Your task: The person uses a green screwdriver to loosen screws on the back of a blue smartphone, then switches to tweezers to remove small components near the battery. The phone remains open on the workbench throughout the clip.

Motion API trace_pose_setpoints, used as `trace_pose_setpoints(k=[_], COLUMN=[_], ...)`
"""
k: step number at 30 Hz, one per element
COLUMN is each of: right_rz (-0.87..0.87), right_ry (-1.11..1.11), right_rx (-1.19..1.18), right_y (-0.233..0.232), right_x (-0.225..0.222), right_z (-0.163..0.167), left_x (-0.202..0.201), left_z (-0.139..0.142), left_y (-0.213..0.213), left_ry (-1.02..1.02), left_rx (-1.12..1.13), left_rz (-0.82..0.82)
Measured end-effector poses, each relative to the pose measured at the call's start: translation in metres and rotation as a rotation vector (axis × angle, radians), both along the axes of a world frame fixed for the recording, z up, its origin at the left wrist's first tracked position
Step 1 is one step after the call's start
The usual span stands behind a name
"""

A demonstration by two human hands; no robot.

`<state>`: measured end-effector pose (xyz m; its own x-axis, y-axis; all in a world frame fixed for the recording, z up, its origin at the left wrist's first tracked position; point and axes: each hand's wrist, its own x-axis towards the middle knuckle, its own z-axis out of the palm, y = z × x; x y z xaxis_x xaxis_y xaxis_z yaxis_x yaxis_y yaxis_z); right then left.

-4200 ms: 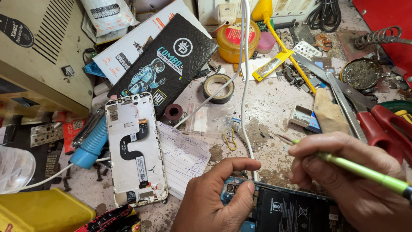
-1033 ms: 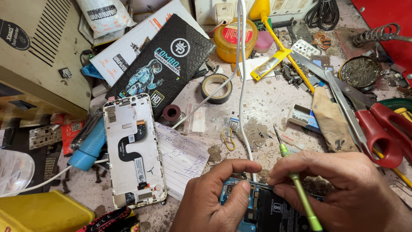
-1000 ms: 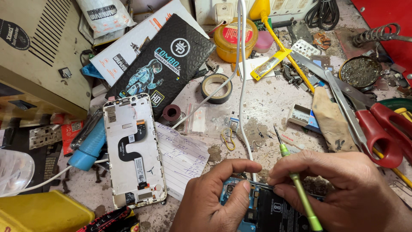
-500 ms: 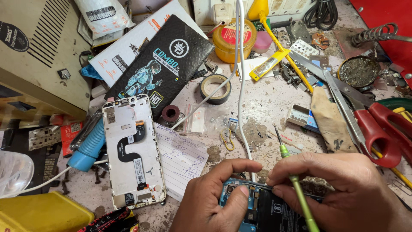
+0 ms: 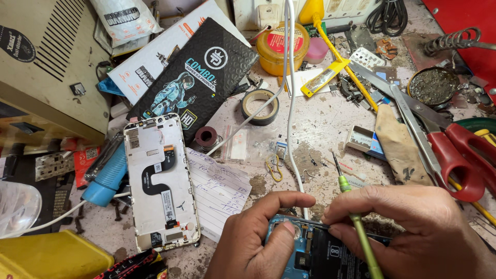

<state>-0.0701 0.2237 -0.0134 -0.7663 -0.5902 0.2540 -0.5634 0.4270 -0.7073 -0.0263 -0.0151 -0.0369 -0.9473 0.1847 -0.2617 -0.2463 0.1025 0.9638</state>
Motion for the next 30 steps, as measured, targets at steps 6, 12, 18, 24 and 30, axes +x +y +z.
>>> trace_pose_setpoints(k=[6,12,18,24,30], right_rz=[0.001,0.012,0.004,0.001,-0.014], right_ry=[0.025,0.049,0.046,0.048,0.015], right_rx=[0.014,-0.002,-0.006,-0.012,-0.004], right_y=[0.0005,-0.0008,-0.0020,-0.0022,-0.0017], right_x=[0.0000,0.0002,0.0013,0.0020,0.0035], right_z=[-0.0006,0.0014,0.0021,0.0013,-0.0009], left_x=[0.0005,0.0019,0.0018,0.0032,0.0028], left_z=[-0.0034,-0.0039,-0.0052,-0.0042,-0.0024], left_y=[-0.0006,-0.0019,-0.0009,-0.0020,0.0020], left_ry=[0.143,0.000,0.090,-0.020,-0.043], left_rx=[0.030,0.018,0.085,0.002,0.056], left_rz=[-0.024,-0.013,-0.009,-0.031,0.001])
